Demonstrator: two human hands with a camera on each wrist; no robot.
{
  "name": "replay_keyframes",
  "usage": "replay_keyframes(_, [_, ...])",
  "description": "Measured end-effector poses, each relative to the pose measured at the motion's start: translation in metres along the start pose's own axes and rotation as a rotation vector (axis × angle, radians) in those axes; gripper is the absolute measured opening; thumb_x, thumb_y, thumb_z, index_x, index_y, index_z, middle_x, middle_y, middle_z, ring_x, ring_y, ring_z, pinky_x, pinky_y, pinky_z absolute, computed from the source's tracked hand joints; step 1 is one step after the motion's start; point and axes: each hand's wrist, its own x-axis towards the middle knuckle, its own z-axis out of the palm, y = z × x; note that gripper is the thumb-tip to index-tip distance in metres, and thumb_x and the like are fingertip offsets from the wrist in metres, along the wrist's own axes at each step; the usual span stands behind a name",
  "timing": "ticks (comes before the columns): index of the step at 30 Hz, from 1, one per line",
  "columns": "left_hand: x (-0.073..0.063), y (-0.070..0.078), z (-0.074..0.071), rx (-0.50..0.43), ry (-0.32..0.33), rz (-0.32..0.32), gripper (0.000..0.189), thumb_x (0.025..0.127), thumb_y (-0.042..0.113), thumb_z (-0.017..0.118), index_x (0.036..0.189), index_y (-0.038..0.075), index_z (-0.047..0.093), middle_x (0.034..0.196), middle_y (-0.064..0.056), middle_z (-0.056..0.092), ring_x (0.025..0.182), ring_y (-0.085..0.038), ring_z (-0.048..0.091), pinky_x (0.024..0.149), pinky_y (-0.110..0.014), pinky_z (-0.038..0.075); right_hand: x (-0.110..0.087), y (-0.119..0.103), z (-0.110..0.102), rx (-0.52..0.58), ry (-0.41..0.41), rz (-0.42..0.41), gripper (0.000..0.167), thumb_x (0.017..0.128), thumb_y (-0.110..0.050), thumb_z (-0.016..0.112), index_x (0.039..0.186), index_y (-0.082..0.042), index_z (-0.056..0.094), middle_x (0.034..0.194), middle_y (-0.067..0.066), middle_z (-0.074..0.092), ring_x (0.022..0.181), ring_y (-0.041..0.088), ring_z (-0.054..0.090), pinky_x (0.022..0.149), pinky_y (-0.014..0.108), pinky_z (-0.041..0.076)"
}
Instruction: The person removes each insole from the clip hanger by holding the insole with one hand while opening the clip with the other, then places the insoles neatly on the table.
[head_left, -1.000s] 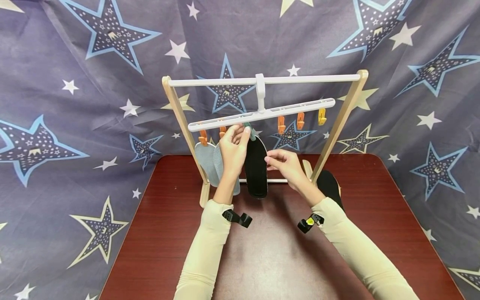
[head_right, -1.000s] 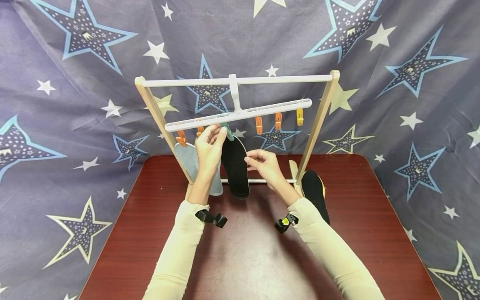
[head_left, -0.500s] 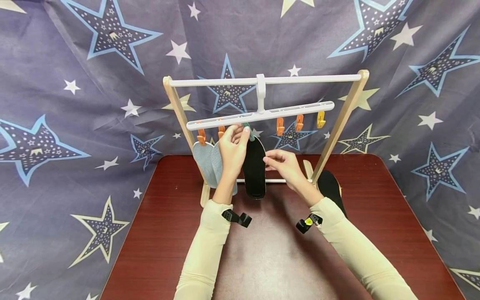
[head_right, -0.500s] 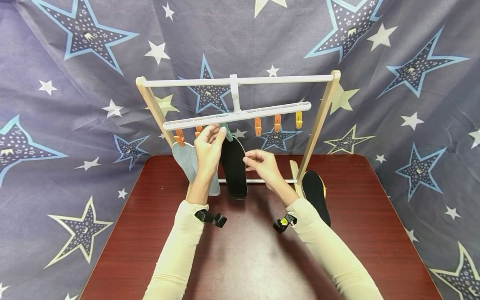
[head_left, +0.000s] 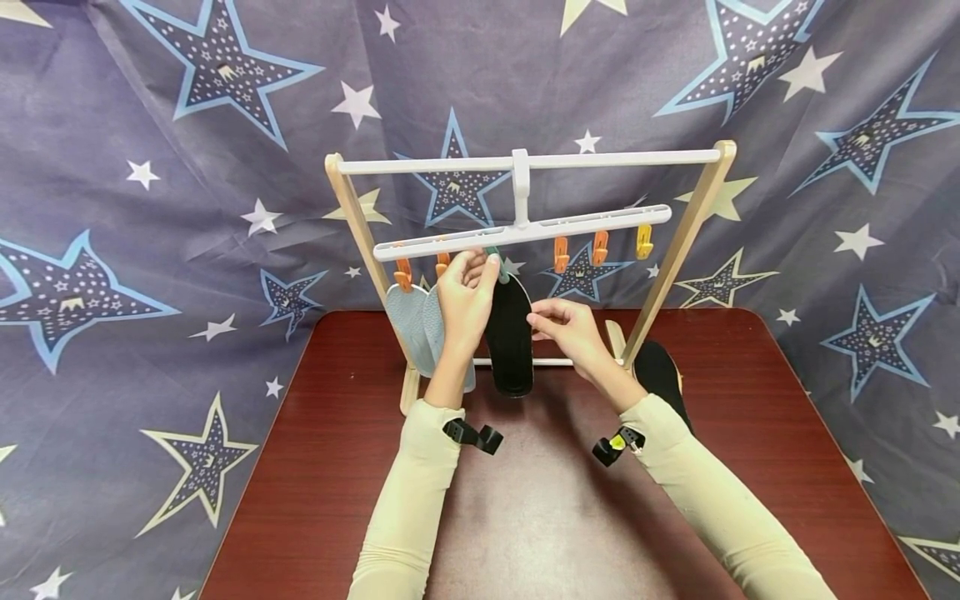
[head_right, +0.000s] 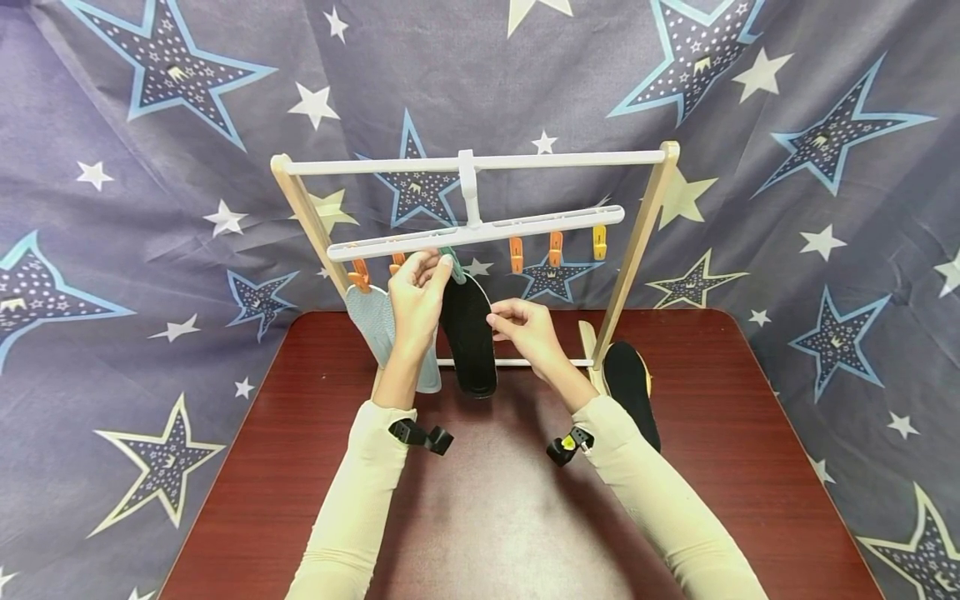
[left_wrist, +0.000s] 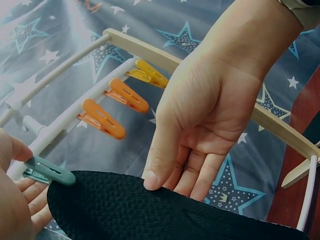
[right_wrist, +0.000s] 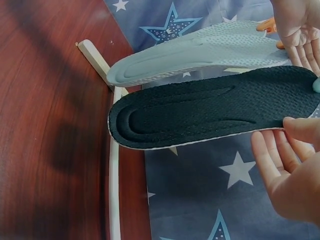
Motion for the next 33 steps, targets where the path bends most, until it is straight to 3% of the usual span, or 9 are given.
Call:
replay_keyframes(5, [0.0009, -0.0015, -0.0009, 0.011, -0.006, 0.012, 0.033, 0.097, 0.011, 0.066, 0.119, -0.013, 0.065, 0.113, -0.027, 0.069, 0.102, -0.031, 0.069, 0.091, -0.025, 0.058, 0.0002, -0.0007, -0.0017, -0.041, 0.009, -0.012, 0.024, 0.094, 0.002, 0.069, 0.113, 0.017, 0.066, 0.086, 0.004, 0.072, 0.075, 0.01, 0.069, 0.073, 0.034, 0.065])
replay_keyframes(11, [0.0017, -0.0019, -0.0011, 0.008, -0.007, 0.018, 0.034, 0.097, 0.01, 0.065, 0.119, -0.016, 0.063, 0.112, -0.028, 0.069, 0.1, -0.03, 0.069, 0.091, -0.026, 0.058, -0.0001, -0.0026, -0.0018, -0.053, 0.013, -0.011, 0.024, 0.093, 0.002, 0.069, 0.113, 0.016, 0.067, 0.083, -0.003, 0.071, 0.076, 0.008, 0.069, 0.071, 0.029, 0.064])
replay_keyframes(17, [0.0019, -0.0026, -0.0014, -0.007, -0.011, 0.01, 0.033, 0.097, 0.009, 0.064, 0.119, -0.015, 0.063, 0.113, -0.028, 0.068, 0.101, -0.031, 0.069, 0.091, -0.026, 0.058, -0.0014, -0.004, -0.0013, -0.054, 0.014, -0.01, 0.023, 0.094, 0.003, 0.068, 0.113, 0.016, 0.066, 0.082, -0.006, 0.071, 0.076, 0.009, 0.069, 0.074, 0.035, 0.065])
replay_keyframes(24, [0.002, -0.0033, -0.0026, -0.012, -0.025, 0.011, 0.032, 0.097, 0.007, 0.064, 0.119, -0.015, 0.064, 0.112, -0.029, 0.068, 0.097, -0.024, 0.068, 0.088, -0.019, 0.056, -0.0021, -0.0038, -0.0026, -0.054, 0.02, 0.002, 0.023, 0.094, 0.003, 0.068, 0.113, 0.016, 0.067, 0.083, -0.003, 0.071, 0.077, 0.011, 0.069, 0.071, 0.03, 0.064])
replay_keyframes(33, [0.0021, -0.0041, -0.0032, -0.012, -0.036, 0.008, 0.032, 0.097, 0.008, 0.064, 0.12, -0.015, 0.064, 0.113, -0.029, 0.067, 0.098, -0.023, 0.067, 0.089, -0.02, 0.057, -0.0028, -0.0034, -0.0031, -0.071, 0.023, 0.0, 0.023, 0.093, 0.002, 0.069, 0.112, 0.014, 0.068, 0.087, 0.003, 0.073, 0.076, 0.008, 0.07, 0.074, 0.037, 0.065])
